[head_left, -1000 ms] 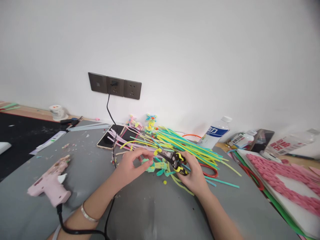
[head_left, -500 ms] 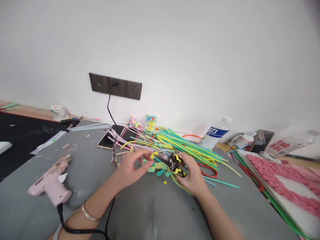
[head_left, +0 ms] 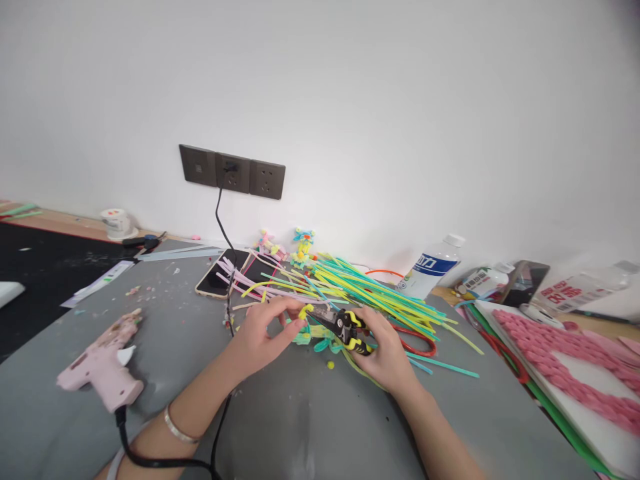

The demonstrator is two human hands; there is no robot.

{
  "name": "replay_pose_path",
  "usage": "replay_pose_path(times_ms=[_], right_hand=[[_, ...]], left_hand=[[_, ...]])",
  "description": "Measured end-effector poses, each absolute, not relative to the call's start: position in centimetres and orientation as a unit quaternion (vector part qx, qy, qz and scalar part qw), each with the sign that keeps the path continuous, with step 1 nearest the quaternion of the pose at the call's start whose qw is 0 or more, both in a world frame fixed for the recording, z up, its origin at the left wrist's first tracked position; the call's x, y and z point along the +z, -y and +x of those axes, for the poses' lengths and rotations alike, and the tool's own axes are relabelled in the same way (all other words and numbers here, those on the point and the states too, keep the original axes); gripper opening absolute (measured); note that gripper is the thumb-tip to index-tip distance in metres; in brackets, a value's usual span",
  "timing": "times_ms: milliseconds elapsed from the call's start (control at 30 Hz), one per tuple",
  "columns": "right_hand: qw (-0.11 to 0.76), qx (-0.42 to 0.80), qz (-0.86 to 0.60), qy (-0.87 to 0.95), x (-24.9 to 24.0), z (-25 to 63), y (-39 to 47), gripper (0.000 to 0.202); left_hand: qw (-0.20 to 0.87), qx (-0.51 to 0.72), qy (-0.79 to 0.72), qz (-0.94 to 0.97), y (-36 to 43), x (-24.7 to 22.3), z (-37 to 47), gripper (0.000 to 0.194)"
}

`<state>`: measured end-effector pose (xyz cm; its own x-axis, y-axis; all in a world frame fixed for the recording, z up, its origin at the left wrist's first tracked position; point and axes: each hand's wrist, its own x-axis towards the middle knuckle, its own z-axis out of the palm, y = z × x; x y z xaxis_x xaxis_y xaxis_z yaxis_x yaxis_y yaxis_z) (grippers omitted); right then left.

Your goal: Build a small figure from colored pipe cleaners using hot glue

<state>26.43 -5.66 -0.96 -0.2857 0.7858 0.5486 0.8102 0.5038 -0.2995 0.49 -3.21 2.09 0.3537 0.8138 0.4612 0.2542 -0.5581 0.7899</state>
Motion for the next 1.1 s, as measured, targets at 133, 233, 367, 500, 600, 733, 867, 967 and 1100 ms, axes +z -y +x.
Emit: replay_pose_path(times_ms=[133, 233, 367, 500, 600, 733, 867, 967, 1100], right_hand=[[0.335, -0.025, -0.494, 0.802, -1.1, 26.5, 5.6, 0.034], [0.338, -0.028, -0.492, 0.802, -1.2, 26.5, 5.6, 0.035], [0.335, -0.035, -0.49, 0.804, -1.0, 26.4, 5.6, 0.033], [0.332, -0.039, -0.485, 0.808, -0.8, 26.3, 5.6, 0.033], [0.329, -0.041, -0.485, 0.809, -0.9, 26.4, 5.6, 0.034], [0.331, -0.052, -0.482, 0.81, -1.2, 26.6, 5.6, 0.039], [0.322, -0.054, -0.479, 0.815, -1.4, 26.7, 5.7, 0.044], [0.313, -0.05, -0.484, 0.815, -1.4, 26.6, 5.7, 0.045], [0.306, -0.045, -0.486, 0.817, -1.3, 26.4, 5.7, 0.047]], left_hand=[[0.308, 0.457, -0.352, 0.757, 3.1, 1.9, 0.5, 0.017], [0.335, 0.452, -0.357, 0.746, 3.2, 1.9, 0.4, 0.019], [0.404, 0.422, -0.356, 0.729, 3.4, 2.2, 0.4, 0.023], [0.426, 0.403, -0.365, 0.723, 3.5, 2.4, 0.4, 0.022], [0.438, 0.406, -0.36, 0.717, 3.5, 2.5, 0.4, 0.021], [0.482, 0.417, -0.338, 0.693, 3.5, 2.7, 0.5, 0.019], [0.5, 0.422, -0.334, 0.679, 3.5, 2.9, 0.5, 0.019], [0.493, 0.43, -0.34, 0.676, 3.4, 2.9, 0.6, 0.018], [0.476, 0.442, -0.35, 0.675, 3.4, 2.7, 0.7, 0.017]])
